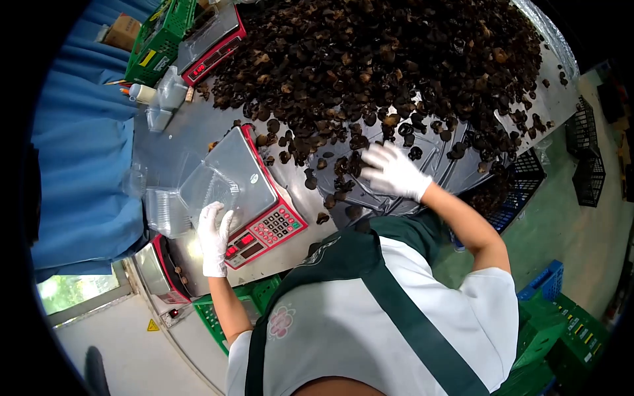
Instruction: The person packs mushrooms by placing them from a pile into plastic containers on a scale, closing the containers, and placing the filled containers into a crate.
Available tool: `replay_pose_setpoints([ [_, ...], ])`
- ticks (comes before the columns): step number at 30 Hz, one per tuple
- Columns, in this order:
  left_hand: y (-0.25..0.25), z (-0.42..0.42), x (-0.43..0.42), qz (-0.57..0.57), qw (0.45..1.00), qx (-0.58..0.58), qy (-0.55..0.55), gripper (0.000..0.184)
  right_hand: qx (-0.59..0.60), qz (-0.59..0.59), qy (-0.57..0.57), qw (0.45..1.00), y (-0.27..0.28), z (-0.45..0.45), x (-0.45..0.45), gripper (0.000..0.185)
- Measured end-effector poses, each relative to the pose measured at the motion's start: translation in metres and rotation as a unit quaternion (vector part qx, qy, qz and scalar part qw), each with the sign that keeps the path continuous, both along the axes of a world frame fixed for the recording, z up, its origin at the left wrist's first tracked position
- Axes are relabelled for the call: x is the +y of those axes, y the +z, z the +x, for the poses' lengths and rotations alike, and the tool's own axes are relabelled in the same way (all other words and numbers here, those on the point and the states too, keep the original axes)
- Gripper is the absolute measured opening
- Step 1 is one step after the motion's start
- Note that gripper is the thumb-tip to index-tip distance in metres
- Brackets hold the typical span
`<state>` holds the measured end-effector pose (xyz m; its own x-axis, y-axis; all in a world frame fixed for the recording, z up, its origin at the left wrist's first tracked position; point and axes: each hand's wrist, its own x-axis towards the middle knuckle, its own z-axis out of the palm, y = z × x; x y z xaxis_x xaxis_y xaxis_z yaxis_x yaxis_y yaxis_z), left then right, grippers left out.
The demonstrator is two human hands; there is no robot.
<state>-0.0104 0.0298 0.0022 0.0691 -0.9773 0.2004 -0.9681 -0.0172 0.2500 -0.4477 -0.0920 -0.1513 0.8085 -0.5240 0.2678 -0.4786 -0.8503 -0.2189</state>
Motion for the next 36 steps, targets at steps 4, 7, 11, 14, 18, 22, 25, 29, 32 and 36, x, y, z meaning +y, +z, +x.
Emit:
replay_pose_setpoints([
  [4,0.015,-0.016,-0.004,-0.065,0.997,0.028,-0.001,0.023,-0.041,-0.131,-0.202,0.97,0.013,0.005,-0.055,0.036],
  [7,0.019,-0.027,-0.006,-0.084,0.996,0.041,-0.008,0.024,-0.114,-0.057,-0.065,0.99,0.054,0.041,-0.034,0.043],
  [11,0.019,-0.047,-0.017,-0.103,0.992,0.065,-0.039,0.023,-0.068,0.055,0.268,0.96,0.011,0.085,0.029,0.043],
  [14,0.016,-0.059,-0.028,-0.108,0.99,0.069,-0.063,0.021,-0.067,0.039,0.281,0.957,-0.003,0.118,0.031,0.036],
  [18,0.013,-0.072,-0.04,-0.117,0.986,0.075,-0.09,0.019,-0.095,-0.066,0.213,0.97,-0.012,0.141,0.014,0.018],
  [22,0.006,-0.082,-0.05,-0.121,0.981,0.106,-0.106,0.018,-0.126,-0.134,0.051,0.982,0.005,0.102,-0.028,0.01],
  [25,-0.004,-0.102,-0.062,-0.122,0.974,0.148,-0.117,0.019,-0.04,-0.107,-0.128,0.985,0.0,0.046,-0.063,0.012],
  [29,-0.028,-0.15,-0.086,-0.03,0.967,0.223,-0.115,0.03,-0.157,-0.026,-0.218,0.963,0.024,-0.005,-0.08,0.031],
  [32,-0.062,-0.177,-0.124,0.037,0.962,0.241,-0.125,0.047,-0.224,0.105,-0.325,0.913,0.047,-0.034,-0.109,0.037],
  [36,-0.1,-0.215,-0.195,0.018,0.982,0.131,-0.132,0.069,-0.177,0.123,-0.431,0.877,0.034,-0.041,-0.155,0.056],
])
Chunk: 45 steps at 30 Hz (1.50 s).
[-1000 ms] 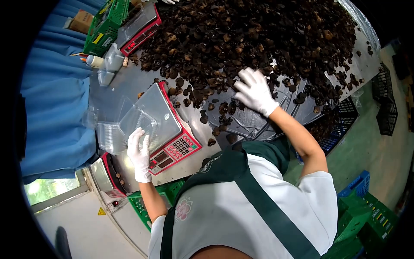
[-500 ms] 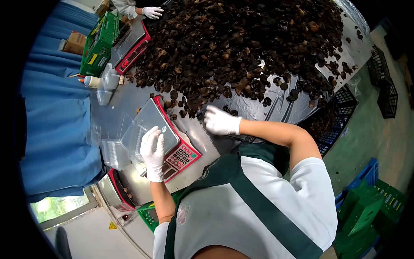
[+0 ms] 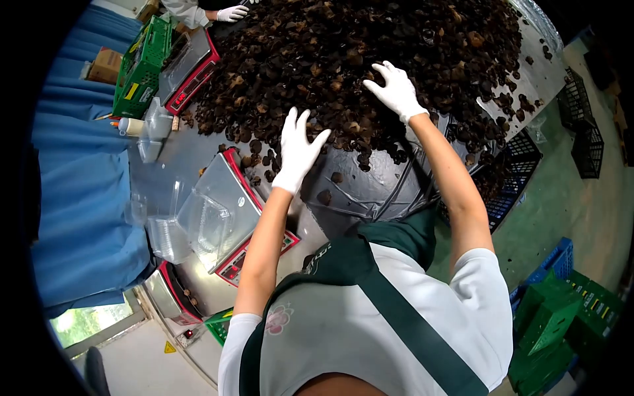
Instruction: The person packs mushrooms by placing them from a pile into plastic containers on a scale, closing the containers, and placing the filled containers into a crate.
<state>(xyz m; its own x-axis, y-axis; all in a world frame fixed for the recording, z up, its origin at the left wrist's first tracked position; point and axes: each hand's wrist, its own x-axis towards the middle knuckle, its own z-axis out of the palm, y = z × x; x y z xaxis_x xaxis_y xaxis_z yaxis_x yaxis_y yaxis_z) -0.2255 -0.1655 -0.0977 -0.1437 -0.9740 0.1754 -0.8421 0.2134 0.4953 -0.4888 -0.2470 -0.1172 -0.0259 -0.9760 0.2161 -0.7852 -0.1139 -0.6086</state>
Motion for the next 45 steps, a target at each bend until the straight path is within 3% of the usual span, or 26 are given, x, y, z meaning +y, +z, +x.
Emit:
replay_pose_setpoints([
  [2,-0.008,-0.022,-0.029,-0.003,0.999,-0.026,-0.029,0.078,0.044,0.049,-0.007,0.998,-0.01,0.011,-0.011,0.071],
  [4,-0.017,-0.039,-0.047,0.028,0.994,-0.075,-0.069,0.092,0.117,0.052,0.001,0.992,-0.016,0.029,-0.005,0.069],
  [6,-0.026,-0.046,-0.052,0.089,0.985,-0.097,-0.113,0.095,0.122,0.106,0.046,0.986,-0.011,0.043,0.019,0.057],
  [8,-0.043,-0.043,-0.044,0.101,0.983,-0.066,-0.14,0.088,0.043,0.015,0.067,0.997,-0.032,0.042,0.047,0.045],
  [12,-0.05,-0.033,0.007,0.007,0.974,-0.066,-0.217,0.07,0.025,-0.132,0.146,0.98,-0.025,0.053,0.124,0.024],
  [16,-0.046,-0.024,0.068,-0.024,0.976,-0.03,-0.212,0.066,-0.017,-0.087,0.167,0.982,-0.021,0.065,0.18,0.025],
  [18,-0.042,-0.017,0.086,-0.005,0.973,-0.084,-0.214,0.069,-0.036,-0.055,0.191,0.979,-0.018,0.066,0.195,0.023],
  [22,-0.029,-0.008,0.082,-0.023,0.977,-0.05,-0.206,0.076,-0.076,-0.089,0.185,0.976,-0.008,0.053,0.18,0.02],
  [24,-0.035,-0.006,0.056,-0.054,0.98,0.051,-0.187,0.075,-0.09,-0.145,0.111,0.979,-0.002,0.043,0.149,0.018],
  [28,-0.032,-0.029,-0.012,-0.012,0.995,-0.016,-0.095,0.087,0.039,-0.101,-0.026,0.994,-0.018,0.027,0.085,0.038],
  [31,-0.038,-0.041,-0.033,0.027,0.988,-0.092,-0.124,0.091,0.09,0.0,0.04,0.995,-0.04,0.036,0.079,0.051],
  [32,-0.044,-0.041,-0.034,0.037,0.979,-0.127,-0.157,0.091,0.11,-0.068,0.029,0.991,-0.051,0.043,0.087,0.045],
  [36,-0.044,-0.026,0.014,0.026,0.967,-0.068,-0.244,0.066,0.031,-0.083,0.117,0.989,-0.032,0.053,0.141,0.035],
  [43,-0.023,-0.001,0.105,0.013,0.985,-0.021,-0.17,0.062,-0.015,-0.021,0.171,0.985,-0.001,0.044,0.203,0.037],
  [45,-0.014,0.006,0.114,0.016,0.993,-0.007,-0.115,0.073,-0.046,-0.052,0.143,0.987,0.009,0.029,0.194,0.04],
])
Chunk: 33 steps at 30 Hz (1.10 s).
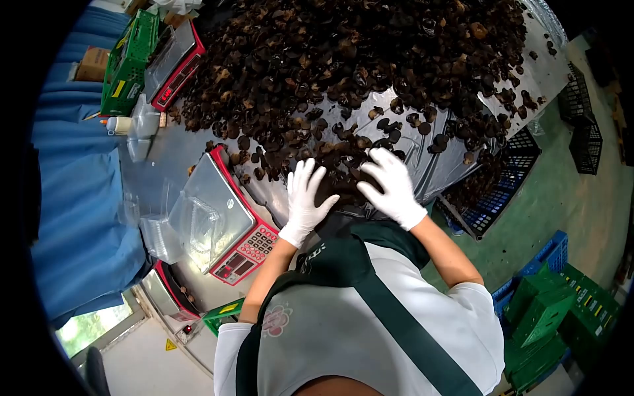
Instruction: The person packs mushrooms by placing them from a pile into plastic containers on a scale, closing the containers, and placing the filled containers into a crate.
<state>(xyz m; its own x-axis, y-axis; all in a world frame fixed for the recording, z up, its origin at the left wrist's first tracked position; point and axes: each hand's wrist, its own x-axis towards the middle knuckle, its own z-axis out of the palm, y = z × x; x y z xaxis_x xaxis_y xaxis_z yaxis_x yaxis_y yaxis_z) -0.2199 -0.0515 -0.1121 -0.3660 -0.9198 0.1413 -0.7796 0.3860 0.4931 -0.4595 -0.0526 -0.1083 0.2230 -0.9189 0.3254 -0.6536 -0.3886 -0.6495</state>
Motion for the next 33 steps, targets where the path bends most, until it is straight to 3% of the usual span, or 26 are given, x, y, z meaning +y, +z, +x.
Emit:
replay_pose_setpoints([
  [5,0.003,0.006,0.014,0.047,0.995,-0.008,0.086,0.098,0.065,0.039,-0.149,0.986,-0.014,-0.03,-0.028,0.063],
  [9,-0.014,-0.002,0.023,0.085,0.996,0.001,0.024,0.111,0.111,0.117,-0.086,0.983,-0.027,-0.012,-0.019,0.076],
  [15,-0.019,-0.012,0.025,0.066,0.997,-0.028,0.017,0.112,0.135,0.092,0.045,0.986,-0.017,0.014,0.032,0.095],
  [19,-0.018,-0.014,-0.003,0.048,0.997,-0.04,0.039,0.114,0.119,0.056,-0.002,0.991,-0.026,0.008,0.026,0.096],
  [21,-0.014,-0.013,-0.022,-0.015,0.999,-0.022,0.023,0.113,0.176,0.063,-0.045,0.981,-0.03,0.003,0.01,0.1],
  [25,0.001,-0.019,-0.053,0.104,0.99,-0.08,0.049,0.117,0.135,0.153,-0.017,0.979,-0.015,-0.005,-0.038,0.111],
  [28,0.009,-0.025,-0.072,0.181,0.975,-0.133,0.0,0.116,0.131,0.187,0.056,0.972,-0.01,0.005,-0.06,0.113],
  [32,-0.008,-0.017,-0.087,0.187,0.982,-0.006,-0.018,0.099,0.102,0.202,0.097,0.969,-0.004,0.025,-0.085,0.103],
  [33,-0.009,-0.013,-0.09,0.171,0.982,0.076,-0.034,0.091,0.103,0.199,0.099,0.97,-0.005,0.026,-0.089,0.103],
])
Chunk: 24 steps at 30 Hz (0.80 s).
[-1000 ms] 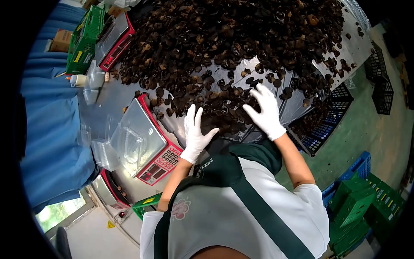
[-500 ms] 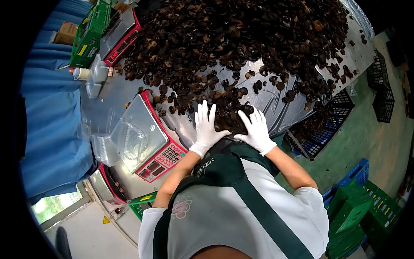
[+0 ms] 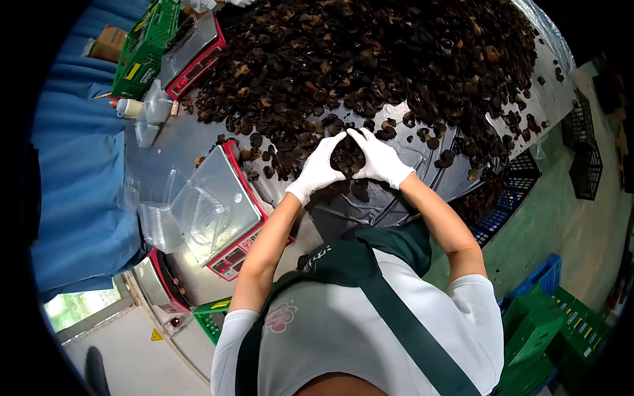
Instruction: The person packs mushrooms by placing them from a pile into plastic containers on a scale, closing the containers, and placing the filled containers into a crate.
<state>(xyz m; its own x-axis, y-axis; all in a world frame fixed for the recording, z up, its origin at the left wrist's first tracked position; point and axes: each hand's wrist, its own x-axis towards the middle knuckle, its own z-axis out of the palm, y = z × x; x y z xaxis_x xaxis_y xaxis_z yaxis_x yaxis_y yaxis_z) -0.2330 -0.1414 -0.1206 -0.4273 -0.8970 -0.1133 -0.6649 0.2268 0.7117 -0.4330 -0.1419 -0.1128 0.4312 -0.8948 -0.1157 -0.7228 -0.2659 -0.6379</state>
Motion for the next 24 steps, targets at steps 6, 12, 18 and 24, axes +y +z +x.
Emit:
replay_pose_setpoints([
  [6,0.025,0.012,0.003,0.017,0.982,0.181,0.055,0.069,-0.143,-0.026,0.044,0.988,0.003,0.012,-0.016,0.082],
  [12,0.068,0.042,0.009,-0.071,0.971,0.191,0.125,0.06,-0.188,-0.055,0.053,0.979,0.057,0.052,-0.03,0.069],
  [18,0.138,0.122,0.056,-0.126,0.949,0.11,0.268,0.057,-0.276,-0.095,0.203,0.935,0.101,0.159,-0.032,0.061],
  [24,0.153,0.238,0.126,-0.061,0.904,0.137,0.4,0.067,-0.26,-0.017,0.301,0.917,0.122,0.3,0.0,0.064],
])
